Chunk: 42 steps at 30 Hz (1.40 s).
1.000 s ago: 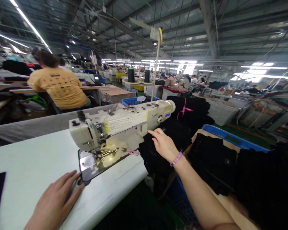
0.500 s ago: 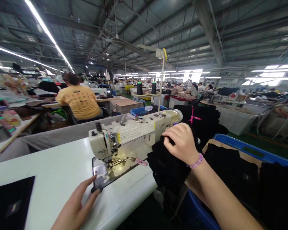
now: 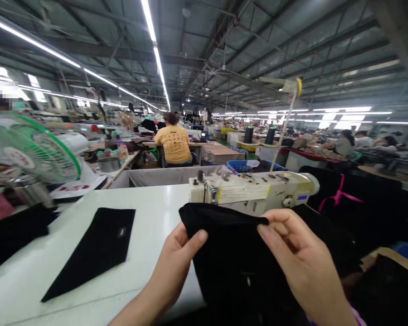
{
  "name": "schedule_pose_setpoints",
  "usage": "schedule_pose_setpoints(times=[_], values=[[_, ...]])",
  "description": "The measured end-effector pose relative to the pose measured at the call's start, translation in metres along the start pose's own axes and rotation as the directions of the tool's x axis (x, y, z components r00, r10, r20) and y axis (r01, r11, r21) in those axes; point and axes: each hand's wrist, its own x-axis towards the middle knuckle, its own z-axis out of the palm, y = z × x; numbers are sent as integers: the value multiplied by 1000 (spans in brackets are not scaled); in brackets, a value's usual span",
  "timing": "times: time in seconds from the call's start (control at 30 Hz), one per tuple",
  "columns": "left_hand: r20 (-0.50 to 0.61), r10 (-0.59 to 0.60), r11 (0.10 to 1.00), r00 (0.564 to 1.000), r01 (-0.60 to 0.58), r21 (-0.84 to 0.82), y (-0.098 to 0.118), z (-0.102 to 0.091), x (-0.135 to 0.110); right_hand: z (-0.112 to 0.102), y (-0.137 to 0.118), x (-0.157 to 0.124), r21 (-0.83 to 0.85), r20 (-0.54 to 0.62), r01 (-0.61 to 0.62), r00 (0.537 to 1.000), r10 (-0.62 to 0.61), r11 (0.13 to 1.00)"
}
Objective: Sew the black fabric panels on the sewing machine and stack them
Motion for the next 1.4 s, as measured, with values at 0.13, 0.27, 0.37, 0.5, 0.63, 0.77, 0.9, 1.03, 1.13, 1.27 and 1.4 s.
schedule_pose_setpoints(times=[0.13, 0.27, 0.37, 0.5, 0.63, 0.77, 0.9, 1.03, 1.13, 1.27, 1.4], values=[[-172, 120, 963, 978, -72, 258, 3, -19, -10, 19, 28, -9, 29, 127, -50, 991, 46, 998], [-86, 308, 778, 947, -199, 596, -13, -26, -14, 43, 38, -19, -33, 50, 134, 990, -132, 990], [32, 425, 641, 905, -326, 696, -31, -29, -18, 61, 34, -22, 5, 141, 181, 973, -180, 983], [86, 464, 565, 882, -369, 738, -48, -32, -25, 80, 38, -23, 5, 182, 158, 971, -157, 987], [-38, 333, 698, 942, -219, 682, -48, -29, -31, 84, 49, -26, 49, 218, 125, 967, -132, 991], [-97, -50, 937, 994, 80, 341, -38, -30, -34, 80, 57, -29, 119, 282, -27, 959, -8, 993], [-98, -238, 957, 966, 250, 148, -36, -34, -32, 75, 60, -32, 168, 357, -83, 934, 18, 982], [-109, -255, 950, 961, 270, 157, -40, -34, -27, 74, 63, -34, 139, 372, -64, 928, 8, 988], [-104, -214, 942, 971, 233, 243, -41, -31, -24, 74, 65, -35, 75, 381, -42, 925, 10, 996], [-131, -67, 909, 989, 115, 401, -40, -28, -22, 73, 65, -35, 15, 392, -103, 916, 89, 995], [-101, 8, 873, 995, 43, 487, -39, -28, -21, 72, 65, -34, 72, 396, -212, 903, 167, 975]])
